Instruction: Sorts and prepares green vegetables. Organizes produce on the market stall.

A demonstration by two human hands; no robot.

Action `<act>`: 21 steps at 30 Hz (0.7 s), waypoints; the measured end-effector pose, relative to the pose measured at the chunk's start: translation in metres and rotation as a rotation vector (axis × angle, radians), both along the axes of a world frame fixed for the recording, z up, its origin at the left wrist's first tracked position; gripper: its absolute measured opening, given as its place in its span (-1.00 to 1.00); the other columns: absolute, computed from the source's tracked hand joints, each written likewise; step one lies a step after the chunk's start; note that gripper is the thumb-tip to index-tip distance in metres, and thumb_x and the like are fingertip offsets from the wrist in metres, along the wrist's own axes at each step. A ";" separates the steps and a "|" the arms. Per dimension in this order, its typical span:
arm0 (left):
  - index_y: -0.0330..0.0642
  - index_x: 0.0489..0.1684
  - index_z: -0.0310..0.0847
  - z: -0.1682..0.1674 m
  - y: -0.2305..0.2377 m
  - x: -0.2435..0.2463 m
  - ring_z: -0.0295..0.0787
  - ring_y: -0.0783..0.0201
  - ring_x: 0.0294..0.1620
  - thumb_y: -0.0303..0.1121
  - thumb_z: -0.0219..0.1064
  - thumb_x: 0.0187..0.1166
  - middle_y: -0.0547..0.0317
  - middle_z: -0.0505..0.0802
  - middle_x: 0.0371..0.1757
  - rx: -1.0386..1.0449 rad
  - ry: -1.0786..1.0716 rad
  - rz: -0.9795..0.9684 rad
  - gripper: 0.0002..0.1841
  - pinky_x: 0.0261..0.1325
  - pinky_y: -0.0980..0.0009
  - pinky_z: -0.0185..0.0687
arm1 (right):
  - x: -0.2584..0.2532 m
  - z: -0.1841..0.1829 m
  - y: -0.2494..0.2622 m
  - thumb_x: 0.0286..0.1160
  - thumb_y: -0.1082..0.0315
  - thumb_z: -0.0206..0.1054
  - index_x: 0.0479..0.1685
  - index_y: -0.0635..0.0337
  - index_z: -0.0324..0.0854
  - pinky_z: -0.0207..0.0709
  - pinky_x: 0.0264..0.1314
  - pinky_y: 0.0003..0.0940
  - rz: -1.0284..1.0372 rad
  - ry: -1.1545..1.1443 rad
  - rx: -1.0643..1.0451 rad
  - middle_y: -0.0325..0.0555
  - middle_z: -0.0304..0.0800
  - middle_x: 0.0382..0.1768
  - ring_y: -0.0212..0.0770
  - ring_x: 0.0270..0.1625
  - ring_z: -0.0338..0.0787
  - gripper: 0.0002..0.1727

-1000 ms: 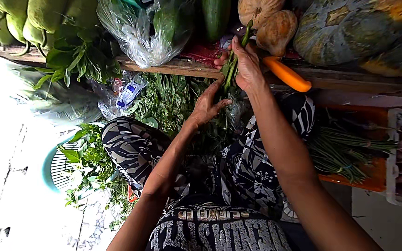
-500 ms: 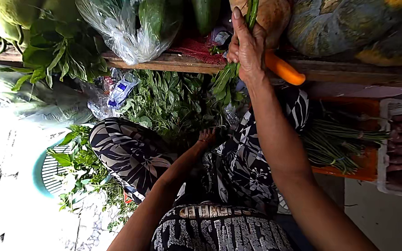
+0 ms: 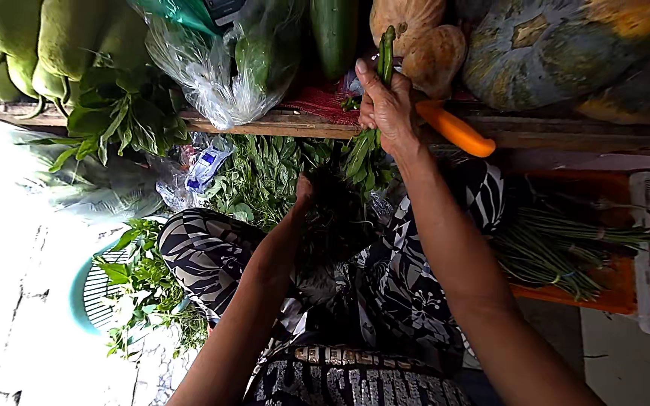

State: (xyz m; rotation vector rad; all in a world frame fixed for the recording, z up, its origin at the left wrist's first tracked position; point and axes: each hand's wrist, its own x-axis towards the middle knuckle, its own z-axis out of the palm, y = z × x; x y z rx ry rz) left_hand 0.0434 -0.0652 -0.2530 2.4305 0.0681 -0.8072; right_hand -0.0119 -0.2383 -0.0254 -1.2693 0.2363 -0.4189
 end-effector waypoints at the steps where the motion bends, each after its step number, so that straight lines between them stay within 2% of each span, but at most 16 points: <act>1: -0.30 0.69 0.20 -0.007 0.006 0.003 0.53 -0.32 0.54 -0.26 0.21 0.72 -0.42 0.60 0.50 0.017 0.040 -0.073 -0.41 0.49 -0.33 0.40 | 0.000 -0.001 0.000 0.80 0.27 0.19 -0.42 0.01 0.39 0.33 -0.74 -0.63 0.004 0.001 0.000 -0.50 0.24 -0.84 -0.56 -0.85 0.27 -0.71; 2: -0.25 0.71 0.23 -0.015 0.012 0.005 0.53 -0.33 0.55 -0.21 0.19 0.74 -0.38 0.62 0.49 0.017 0.062 -0.121 -0.42 0.49 -0.37 0.37 | 0.001 -0.001 0.000 0.79 0.27 0.20 -0.42 0.00 0.39 0.34 -0.74 -0.63 0.013 0.003 -0.001 -0.50 0.23 -0.84 -0.55 -0.85 0.27 -0.71; 6: -0.19 0.52 0.52 -0.033 0.029 0.000 0.48 -0.40 0.54 -0.09 0.39 0.63 -0.38 0.64 0.47 -0.054 0.061 -0.179 -0.45 0.50 -0.38 0.35 | 0.002 -0.003 0.001 0.79 0.29 0.19 -0.45 0.00 0.37 0.32 -0.73 -0.63 0.047 0.010 -0.009 -0.50 0.22 -0.84 -0.55 -0.84 0.25 -0.70; 9: -0.18 0.40 0.68 -0.031 0.030 -0.004 0.35 -0.40 0.63 -0.11 0.20 0.78 -0.41 0.56 0.55 -0.119 0.092 -0.184 -0.58 0.59 -0.32 0.25 | 0.003 -0.004 0.004 0.79 0.29 0.20 -0.44 0.00 0.37 0.30 -0.75 -0.65 0.067 0.017 -0.004 -0.50 0.23 -0.84 -0.57 -0.85 0.26 -0.70; 11: -0.13 0.46 0.64 -0.021 0.028 -0.010 0.46 -0.34 0.57 -0.19 0.11 0.81 -0.35 0.59 0.54 -0.108 -0.010 -0.181 -0.60 0.53 -0.32 0.35 | 0.004 -0.005 0.007 0.77 0.30 0.21 -0.44 0.00 0.39 0.30 -0.76 -0.65 0.074 0.016 -0.008 -0.50 0.24 -0.84 -0.57 -0.85 0.26 -0.71; 13: -0.16 0.48 0.60 -0.003 0.025 -0.019 0.60 -0.26 0.47 -0.24 0.08 0.80 -0.28 0.65 0.48 -0.040 -0.206 0.067 -0.60 0.44 -0.26 0.49 | 0.002 -0.005 0.006 0.77 0.29 0.21 -0.42 0.01 0.41 0.31 -0.74 -0.65 0.074 0.027 -0.020 -0.50 0.24 -0.83 -0.56 -0.84 0.25 -0.73; 14: -0.21 0.46 0.58 0.002 0.028 -0.018 0.58 -0.27 0.48 -0.27 0.10 0.78 -0.30 0.65 0.46 0.003 -0.278 0.219 -0.61 0.44 -0.22 0.50 | 0.001 -0.004 0.005 0.78 0.29 0.20 -0.39 0.01 0.41 0.32 -0.73 -0.65 0.073 0.036 -0.019 -0.50 0.23 -0.82 -0.56 -0.83 0.25 -0.74; 16: -0.32 0.52 0.47 0.003 0.048 -0.010 0.42 -0.32 0.60 -0.31 0.24 0.68 -0.39 0.55 0.53 0.096 -0.247 0.402 -0.53 0.50 -0.19 0.44 | -0.003 -0.002 0.001 0.79 0.28 0.20 -0.39 0.00 0.40 0.34 -0.72 -0.65 0.062 0.048 -0.015 -0.51 0.23 -0.83 -0.57 -0.84 0.26 -0.74; 18: -0.38 0.61 0.34 -0.006 0.074 0.000 0.35 -0.32 0.67 -0.28 0.38 0.59 -0.44 0.45 0.62 0.181 -0.086 0.393 -0.37 0.59 -0.14 0.41 | -0.003 -0.001 -0.001 0.79 0.29 0.20 -0.43 -0.01 0.39 0.34 -0.73 -0.65 0.059 0.040 -0.016 -0.51 0.23 -0.84 -0.57 -0.84 0.26 -0.71; 21: -0.38 0.57 0.40 -0.013 0.085 -0.001 0.34 -0.32 0.68 -0.19 0.38 0.59 -0.42 0.47 0.61 0.282 0.000 0.256 -0.38 0.56 -0.24 0.40 | -0.002 -0.003 -0.001 0.78 0.29 0.20 -0.47 -0.02 0.37 0.34 -0.74 -0.64 0.070 0.032 -0.008 -0.50 0.22 -0.85 -0.56 -0.85 0.27 -0.68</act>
